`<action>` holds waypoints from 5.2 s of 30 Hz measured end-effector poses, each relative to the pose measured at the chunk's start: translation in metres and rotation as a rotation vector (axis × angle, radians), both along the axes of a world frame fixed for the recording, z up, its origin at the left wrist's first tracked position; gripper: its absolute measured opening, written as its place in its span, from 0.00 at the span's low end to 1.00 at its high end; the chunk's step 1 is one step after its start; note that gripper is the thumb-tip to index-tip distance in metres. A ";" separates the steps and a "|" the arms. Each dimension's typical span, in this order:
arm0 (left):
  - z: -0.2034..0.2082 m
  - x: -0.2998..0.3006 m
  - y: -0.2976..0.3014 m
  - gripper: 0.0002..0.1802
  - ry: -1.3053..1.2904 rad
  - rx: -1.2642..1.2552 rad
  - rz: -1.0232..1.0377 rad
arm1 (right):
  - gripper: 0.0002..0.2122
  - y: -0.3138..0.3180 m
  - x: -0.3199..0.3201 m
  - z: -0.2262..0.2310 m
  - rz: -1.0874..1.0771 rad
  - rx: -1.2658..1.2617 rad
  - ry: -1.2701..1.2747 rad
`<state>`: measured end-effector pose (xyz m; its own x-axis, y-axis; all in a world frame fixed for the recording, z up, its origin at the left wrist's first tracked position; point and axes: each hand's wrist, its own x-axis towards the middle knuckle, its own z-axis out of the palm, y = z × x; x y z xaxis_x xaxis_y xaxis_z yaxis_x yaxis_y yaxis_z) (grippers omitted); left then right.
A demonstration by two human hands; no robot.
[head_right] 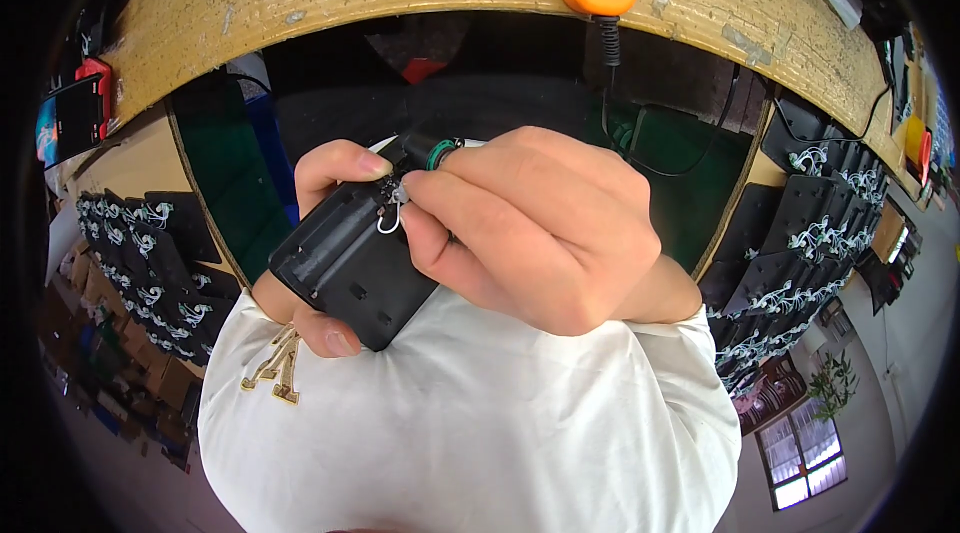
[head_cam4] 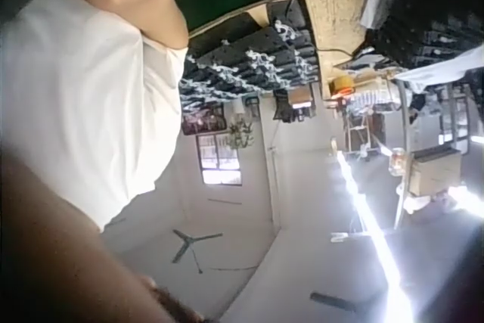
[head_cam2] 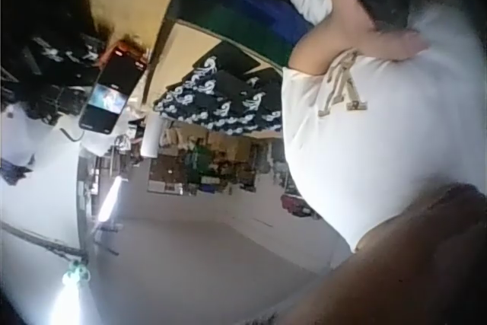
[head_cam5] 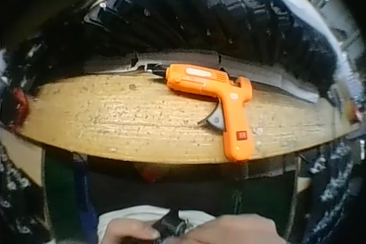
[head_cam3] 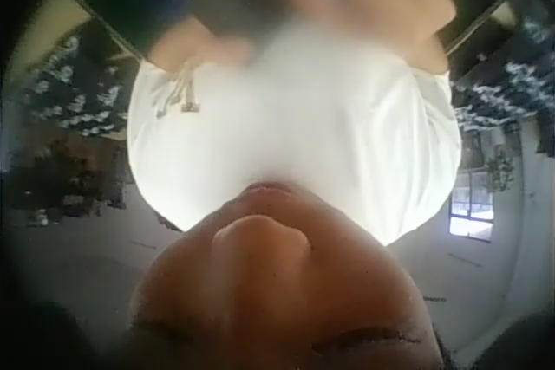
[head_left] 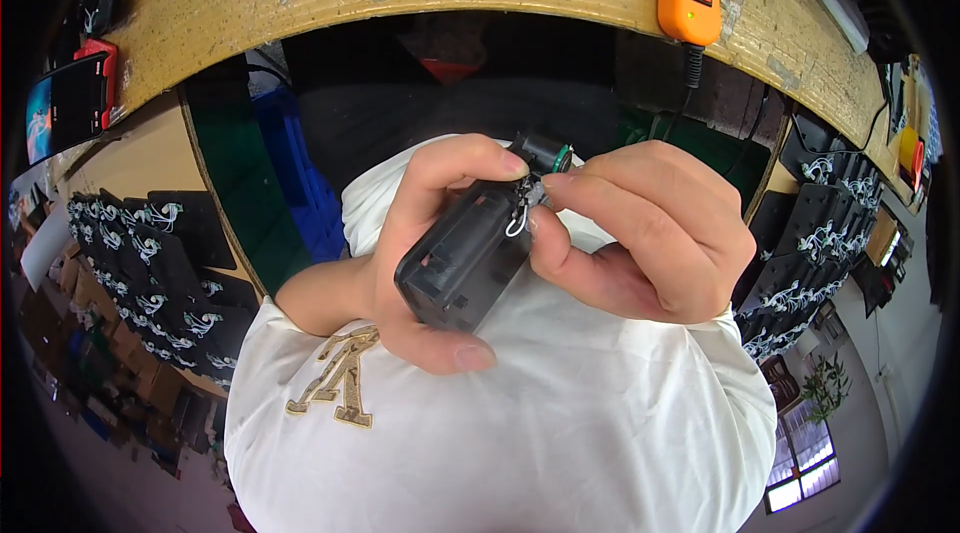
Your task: The person applies glue to electronic components with a glue gun, then installs the components into a plastic housing.
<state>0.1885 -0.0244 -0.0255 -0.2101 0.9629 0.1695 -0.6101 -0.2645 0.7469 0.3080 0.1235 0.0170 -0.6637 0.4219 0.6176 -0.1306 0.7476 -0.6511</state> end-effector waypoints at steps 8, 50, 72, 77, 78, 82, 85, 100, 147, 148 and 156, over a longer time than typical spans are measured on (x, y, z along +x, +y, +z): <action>0.002 0.001 0.001 0.56 -0.038 0.031 -0.024 | 0.10 0.001 0.002 -0.001 0.013 0.054 0.011; 0.129 -0.115 0.145 0.49 0.231 0.133 0.092 | 0.08 0.134 -0.109 0.111 0.017 0.291 0.387; 0.066 -0.141 0.159 0.50 0.249 0.205 -0.053 | 0.09 0.144 -0.110 0.087 0.049 0.315 0.256; 0.054 -0.140 0.153 0.51 0.300 0.175 -0.009 | 0.10 0.142 -0.108 0.087 0.045 0.390 0.280; 0.052 -0.141 0.155 0.51 0.315 0.202 -0.020 | 0.10 0.141 -0.108 0.087 0.050 0.385 0.275; 0.053 -0.140 0.156 0.51 0.298 0.224 -0.048 | 0.10 0.139 -0.108 0.084 0.004 0.441 0.293; 0.054 -0.139 0.161 0.50 0.276 0.257 -0.051 | 0.10 0.140 -0.109 0.081 -0.021 0.463 0.275; 0.059 -0.140 0.171 0.48 0.367 0.391 -0.052 | 0.09 0.140 -0.104 0.081 -0.066 0.550 0.293; 0.058 -0.159 0.173 0.47 0.652 0.315 -0.061 | 0.10 0.143 -0.106 0.082 -0.088 0.537 0.236; 0.059 -0.160 0.171 0.47 0.694 0.299 -0.053 | 0.10 0.144 -0.107 0.085 -0.083 0.554 0.254; 0.049 -0.142 0.173 0.45 0.582 0.360 0.176 | 0.11 0.134 -0.105 0.085 -0.095 0.558 0.231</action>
